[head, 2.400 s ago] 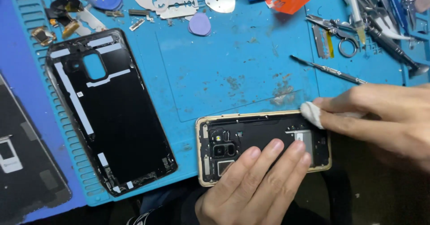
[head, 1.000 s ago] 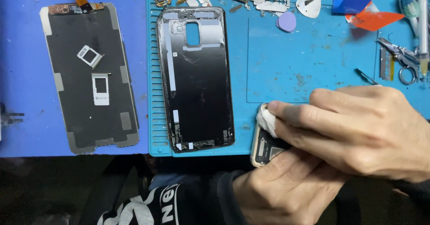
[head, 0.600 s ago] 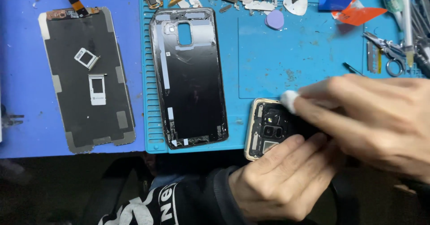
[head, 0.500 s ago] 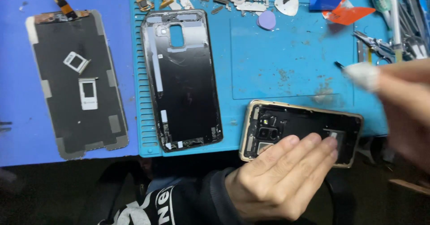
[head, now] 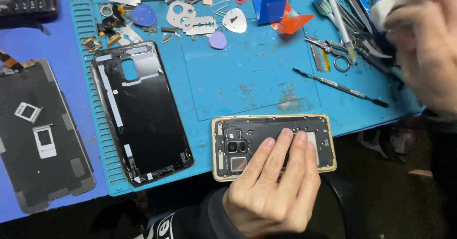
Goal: Cleaning and scraping adhesive residue from a smartphone chassis using a cloth, cleaning agent, and a small spatula tool.
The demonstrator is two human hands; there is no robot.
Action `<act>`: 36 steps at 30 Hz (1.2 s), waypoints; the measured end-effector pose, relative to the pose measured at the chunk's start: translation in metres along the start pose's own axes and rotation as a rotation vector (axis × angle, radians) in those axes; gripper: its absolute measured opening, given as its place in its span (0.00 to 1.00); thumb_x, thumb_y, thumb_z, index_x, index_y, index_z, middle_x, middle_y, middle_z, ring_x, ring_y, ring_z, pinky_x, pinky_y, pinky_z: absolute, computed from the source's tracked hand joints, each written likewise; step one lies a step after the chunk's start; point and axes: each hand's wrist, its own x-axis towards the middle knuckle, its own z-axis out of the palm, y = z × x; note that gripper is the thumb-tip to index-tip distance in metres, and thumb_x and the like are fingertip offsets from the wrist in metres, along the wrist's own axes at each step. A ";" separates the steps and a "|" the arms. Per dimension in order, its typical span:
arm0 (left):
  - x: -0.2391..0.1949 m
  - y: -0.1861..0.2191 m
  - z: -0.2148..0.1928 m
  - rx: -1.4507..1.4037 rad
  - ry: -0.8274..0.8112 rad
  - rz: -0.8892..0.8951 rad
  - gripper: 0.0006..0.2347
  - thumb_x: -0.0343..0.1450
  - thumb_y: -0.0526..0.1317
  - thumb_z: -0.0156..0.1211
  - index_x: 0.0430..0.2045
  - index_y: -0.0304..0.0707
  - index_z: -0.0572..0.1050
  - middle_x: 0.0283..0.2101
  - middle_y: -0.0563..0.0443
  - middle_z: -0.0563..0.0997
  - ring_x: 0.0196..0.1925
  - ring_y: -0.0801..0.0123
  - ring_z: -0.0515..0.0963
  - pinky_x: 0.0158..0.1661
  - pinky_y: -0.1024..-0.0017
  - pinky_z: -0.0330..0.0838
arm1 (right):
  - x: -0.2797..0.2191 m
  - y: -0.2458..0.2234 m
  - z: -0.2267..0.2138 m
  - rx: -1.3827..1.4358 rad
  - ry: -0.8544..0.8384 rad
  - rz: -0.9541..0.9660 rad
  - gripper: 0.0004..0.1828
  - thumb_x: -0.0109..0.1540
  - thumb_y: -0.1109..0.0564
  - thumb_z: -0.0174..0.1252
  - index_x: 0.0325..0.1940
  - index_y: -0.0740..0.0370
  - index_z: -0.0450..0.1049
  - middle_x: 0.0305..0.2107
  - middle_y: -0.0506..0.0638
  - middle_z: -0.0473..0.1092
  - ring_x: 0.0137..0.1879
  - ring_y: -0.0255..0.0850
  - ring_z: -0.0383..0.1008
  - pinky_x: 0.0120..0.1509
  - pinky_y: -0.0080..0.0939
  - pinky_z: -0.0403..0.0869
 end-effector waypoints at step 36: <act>-0.021 -0.043 0.017 -0.118 0.071 0.159 0.02 0.78 0.38 0.68 0.40 0.45 0.82 0.48 0.60 0.89 0.51 0.78 0.90 0.54 0.82 0.83 | -0.020 -0.122 0.014 0.592 0.028 0.563 0.12 0.67 0.75 0.64 0.43 0.76 0.65 0.48 0.67 0.74 0.53 0.52 0.82 0.55 0.40 0.80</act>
